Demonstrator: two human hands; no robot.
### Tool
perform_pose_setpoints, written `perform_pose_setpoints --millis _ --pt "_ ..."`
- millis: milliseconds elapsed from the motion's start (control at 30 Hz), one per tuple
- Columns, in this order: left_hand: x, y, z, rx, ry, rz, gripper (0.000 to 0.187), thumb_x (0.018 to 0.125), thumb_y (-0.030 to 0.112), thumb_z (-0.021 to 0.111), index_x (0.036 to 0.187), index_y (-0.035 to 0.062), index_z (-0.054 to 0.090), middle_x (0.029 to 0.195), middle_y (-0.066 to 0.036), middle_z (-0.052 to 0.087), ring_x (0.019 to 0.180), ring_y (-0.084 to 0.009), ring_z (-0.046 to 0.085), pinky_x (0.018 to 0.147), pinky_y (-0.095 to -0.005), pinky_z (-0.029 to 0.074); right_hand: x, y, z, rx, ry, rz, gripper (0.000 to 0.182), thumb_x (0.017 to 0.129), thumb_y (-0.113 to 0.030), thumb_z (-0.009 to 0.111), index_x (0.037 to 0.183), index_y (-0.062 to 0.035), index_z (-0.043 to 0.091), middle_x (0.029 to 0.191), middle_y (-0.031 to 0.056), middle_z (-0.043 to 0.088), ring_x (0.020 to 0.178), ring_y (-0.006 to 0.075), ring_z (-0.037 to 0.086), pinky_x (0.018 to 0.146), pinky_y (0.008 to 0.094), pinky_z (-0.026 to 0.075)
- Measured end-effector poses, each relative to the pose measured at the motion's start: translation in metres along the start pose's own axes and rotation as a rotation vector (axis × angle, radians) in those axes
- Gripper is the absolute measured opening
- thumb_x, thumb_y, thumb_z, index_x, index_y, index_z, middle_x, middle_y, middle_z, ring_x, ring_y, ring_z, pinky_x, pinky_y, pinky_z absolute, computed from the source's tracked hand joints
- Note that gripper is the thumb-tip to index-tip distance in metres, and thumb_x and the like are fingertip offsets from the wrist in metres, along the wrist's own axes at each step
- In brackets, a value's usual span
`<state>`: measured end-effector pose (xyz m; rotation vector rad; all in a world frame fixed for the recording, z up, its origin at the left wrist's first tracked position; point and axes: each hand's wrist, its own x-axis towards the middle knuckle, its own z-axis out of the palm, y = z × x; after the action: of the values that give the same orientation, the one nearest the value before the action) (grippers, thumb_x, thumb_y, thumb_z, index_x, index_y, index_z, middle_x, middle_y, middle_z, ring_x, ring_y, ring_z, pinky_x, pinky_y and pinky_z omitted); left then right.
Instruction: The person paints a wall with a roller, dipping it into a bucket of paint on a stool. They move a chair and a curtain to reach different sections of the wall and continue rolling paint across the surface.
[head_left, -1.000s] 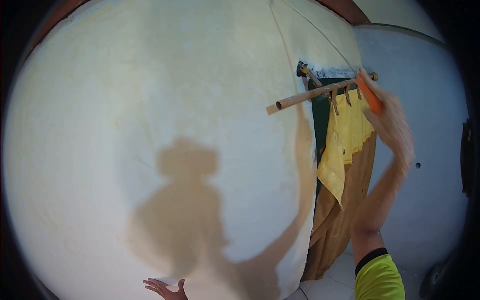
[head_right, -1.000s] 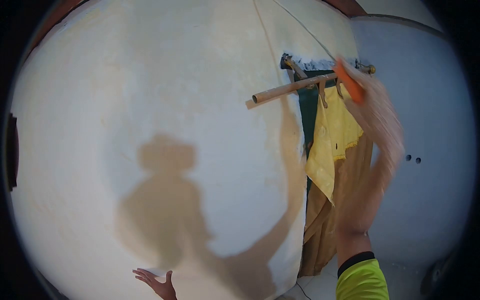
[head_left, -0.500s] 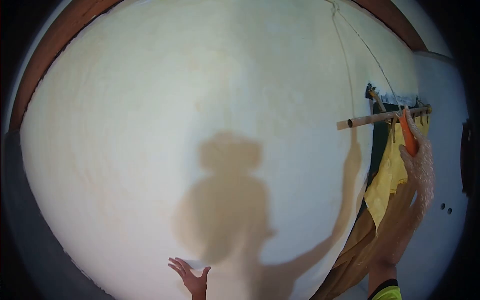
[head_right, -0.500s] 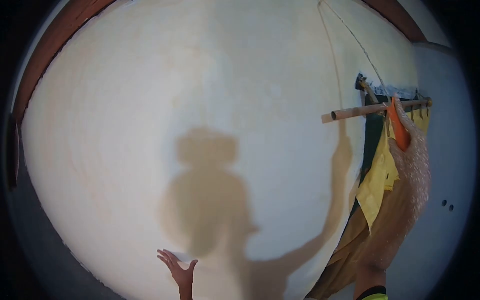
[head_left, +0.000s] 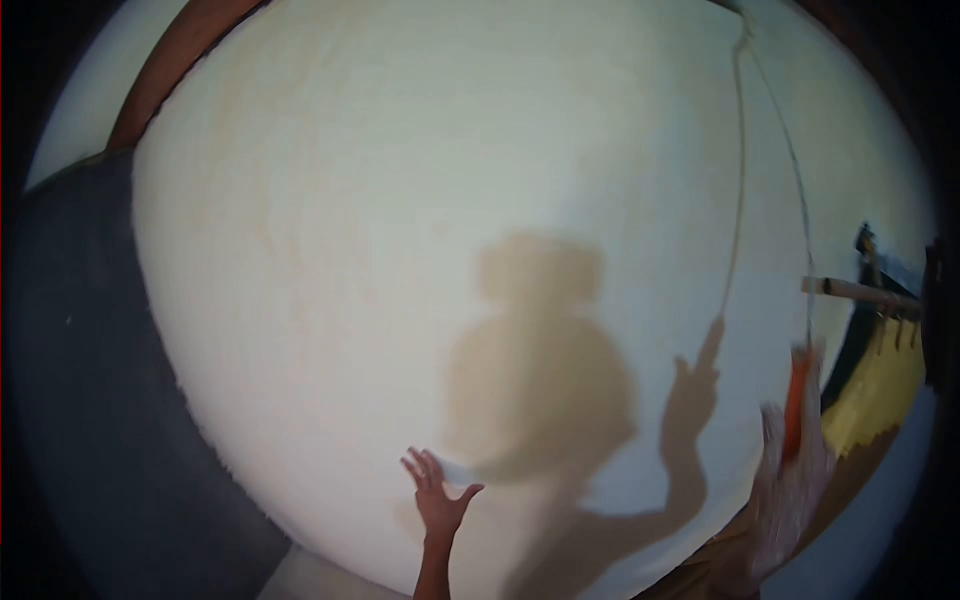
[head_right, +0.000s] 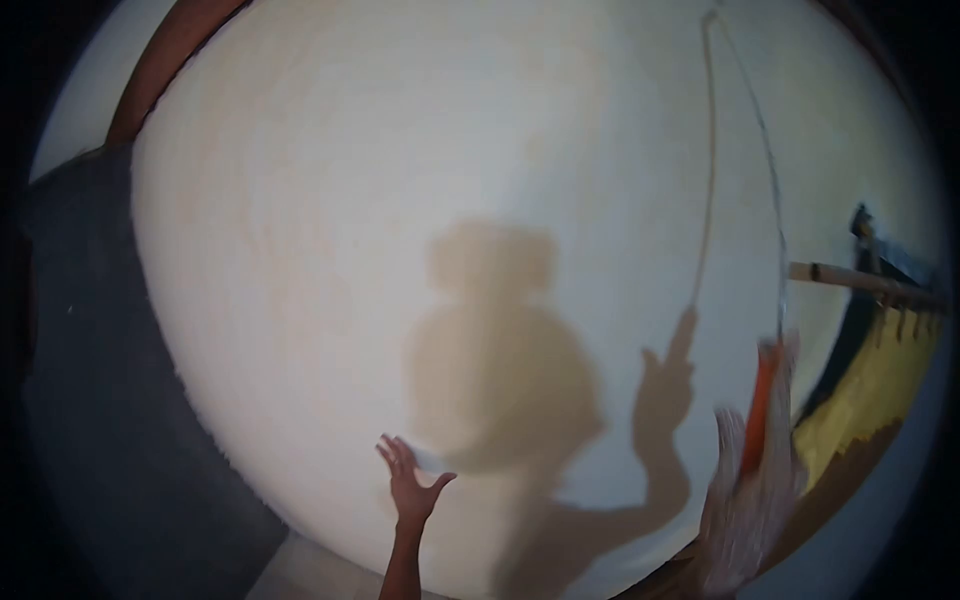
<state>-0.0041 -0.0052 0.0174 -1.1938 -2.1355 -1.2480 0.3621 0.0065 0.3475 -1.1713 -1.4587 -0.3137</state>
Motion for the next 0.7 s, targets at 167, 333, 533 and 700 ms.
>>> perform_pose_setpoints --millis 167,333,533,700 --pt "0.004 0.005 -0.010 0.020 -0.088 -0.027 0.113 0.064 0.053 0.078 0.144 -0.0021 0.021 0.152 -0.026 0.009 0.139 -0.0478 0.003 0.102 -0.0519 0.037 -0.012 -0.030 0.026 0.066 -0.046 -0.066 0.054 0.086 -0.008 0.060 0.137 -0.0112 0.045 0.092 0.0150 0.061 0.063 0.0244 0.058 0.059 0.0342 0.050" --pt "0.004 0.008 -0.025 -0.123 -0.127 -0.046 0.112 0.064 0.049 0.080 0.145 -0.0004 0.020 0.153 -0.024 0.007 0.139 -0.0473 0.003 0.103 -0.0512 0.037 -0.025 -0.051 0.040 0.109 -0.097 -0.108 0.052 0.087 -0.009 0.059 0.138 -0.0095 0.044 0.087 0.0160 0.060 0.062 0.0257 0.057 0.058 0.0358 0.048" --pt "0.003 -0.003 -0.028 -0.169 -0.158 0.000 0.112 0.064 0.046 0.081 0.145 0.0002 0.019 0.153 -0.023 0.006 0.140 -0.0468 0.000 0.107 -0.0486 0.033 -0.055 -0.064 0.041 0.118 -0.135 -0.131 0.051 0.089 -0.009 0.058 0.138 -0.0073 0.043 0.081 0.0172 0.058 0.061 0.0271 0.056 0.057 0.0377 0.047" --pt "0.003 -0.005 -0.024 -0.157 -0.173 0.090 0.115 0.062 0.045 0.083 0.143 -0.0043 0.019 0.151 -0.029 0.003 0.140 -0.0463 -0.004 0.113 -0.0484 0.021 -0.033 -0.076 0.052 0.114 -0.081 -0.165 0.050 0.090 -0.010 0.056 0.138 -0.0056 0.042 0.076 0.0182 0.057 0.060 0.0283 0.055 0.056 0.0394 0.045"
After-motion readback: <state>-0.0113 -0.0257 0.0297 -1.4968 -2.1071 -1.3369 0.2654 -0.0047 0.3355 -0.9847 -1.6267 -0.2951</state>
